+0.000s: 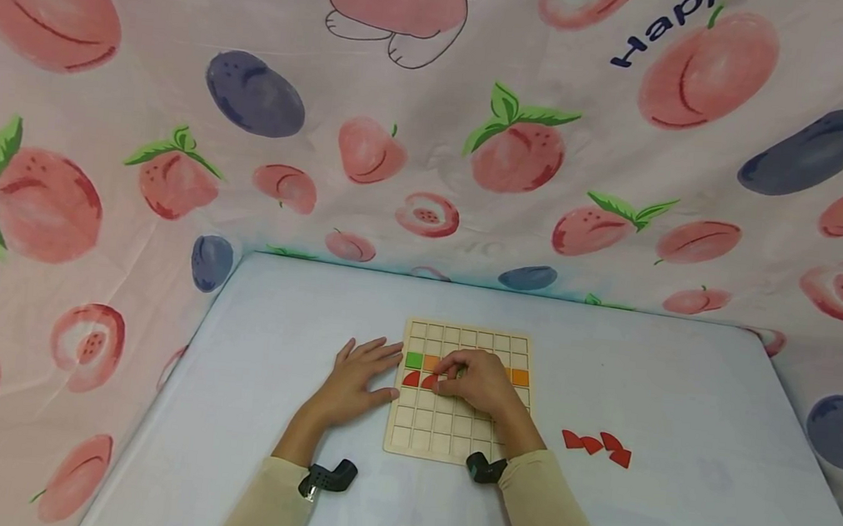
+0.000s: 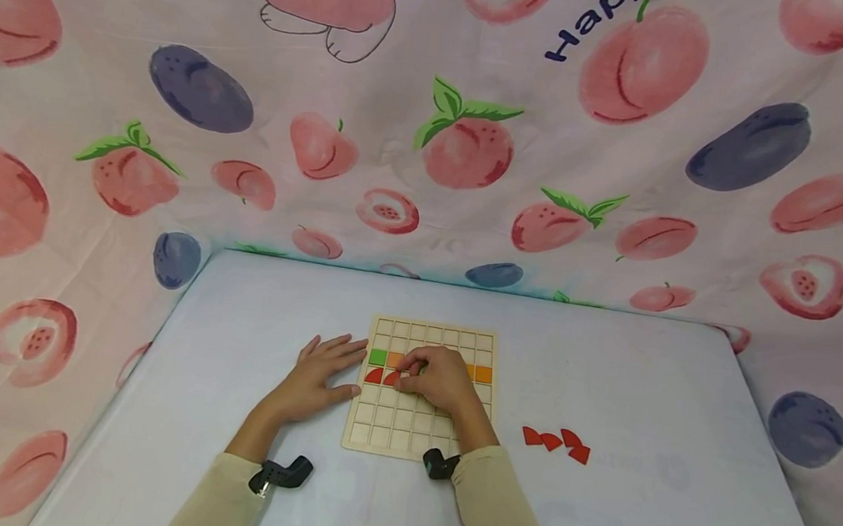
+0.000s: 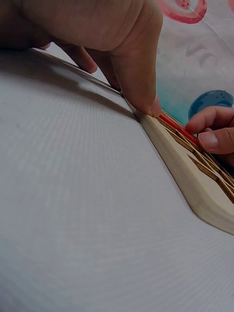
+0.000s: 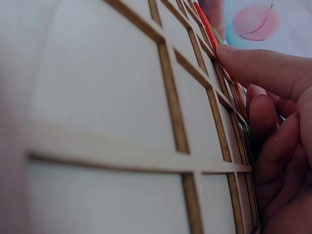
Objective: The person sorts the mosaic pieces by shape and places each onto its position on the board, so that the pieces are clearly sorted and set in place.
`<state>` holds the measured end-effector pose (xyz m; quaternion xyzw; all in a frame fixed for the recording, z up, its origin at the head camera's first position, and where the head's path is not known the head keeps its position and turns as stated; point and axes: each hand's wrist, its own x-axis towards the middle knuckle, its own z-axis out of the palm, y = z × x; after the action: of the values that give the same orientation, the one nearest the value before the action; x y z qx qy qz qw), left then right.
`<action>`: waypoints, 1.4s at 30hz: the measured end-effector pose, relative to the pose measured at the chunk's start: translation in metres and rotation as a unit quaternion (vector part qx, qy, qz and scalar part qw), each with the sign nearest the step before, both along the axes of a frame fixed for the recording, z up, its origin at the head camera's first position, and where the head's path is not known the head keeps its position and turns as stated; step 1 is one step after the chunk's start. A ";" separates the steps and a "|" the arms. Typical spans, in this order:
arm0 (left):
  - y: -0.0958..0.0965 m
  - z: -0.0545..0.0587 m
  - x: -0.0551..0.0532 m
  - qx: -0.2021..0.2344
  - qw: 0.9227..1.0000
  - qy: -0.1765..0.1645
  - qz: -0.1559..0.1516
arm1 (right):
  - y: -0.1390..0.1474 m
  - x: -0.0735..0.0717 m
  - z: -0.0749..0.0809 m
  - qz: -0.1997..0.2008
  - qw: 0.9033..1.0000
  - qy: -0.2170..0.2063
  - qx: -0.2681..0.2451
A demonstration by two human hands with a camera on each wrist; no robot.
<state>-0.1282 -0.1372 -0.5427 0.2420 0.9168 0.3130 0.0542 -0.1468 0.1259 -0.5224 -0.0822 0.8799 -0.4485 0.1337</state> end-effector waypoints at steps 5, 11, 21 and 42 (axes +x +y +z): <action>0.000 0.001 0.001 0.001 1.000 0.004 -0.001 | 0.000 0.000 0.000 0.005 1.000 0.010 0.006; 0.000 0.000 0.000 -0.003 1.000 -0.001 0.000 | 0.002 0.002 0.001 0.007 1.000 0.001 -0.006; 0.003 0.004 0.002 0.002 1.000 -0.004 0.003 | 0.017 0.010 0.004 0.004 0.998 -0.014 -0.057; 0.001 0.001 0.002 -0.003 1.000 0.005 0.001 | 0.135 0.026 0.040 0.037 0.996 0.009 0.083</action>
<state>-0.1265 -0.1367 -0.5414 0.2423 0.9183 0.3092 0.0497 -0.1205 0.2612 -0.4821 -0.1076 0.9117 -0.3675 0.1491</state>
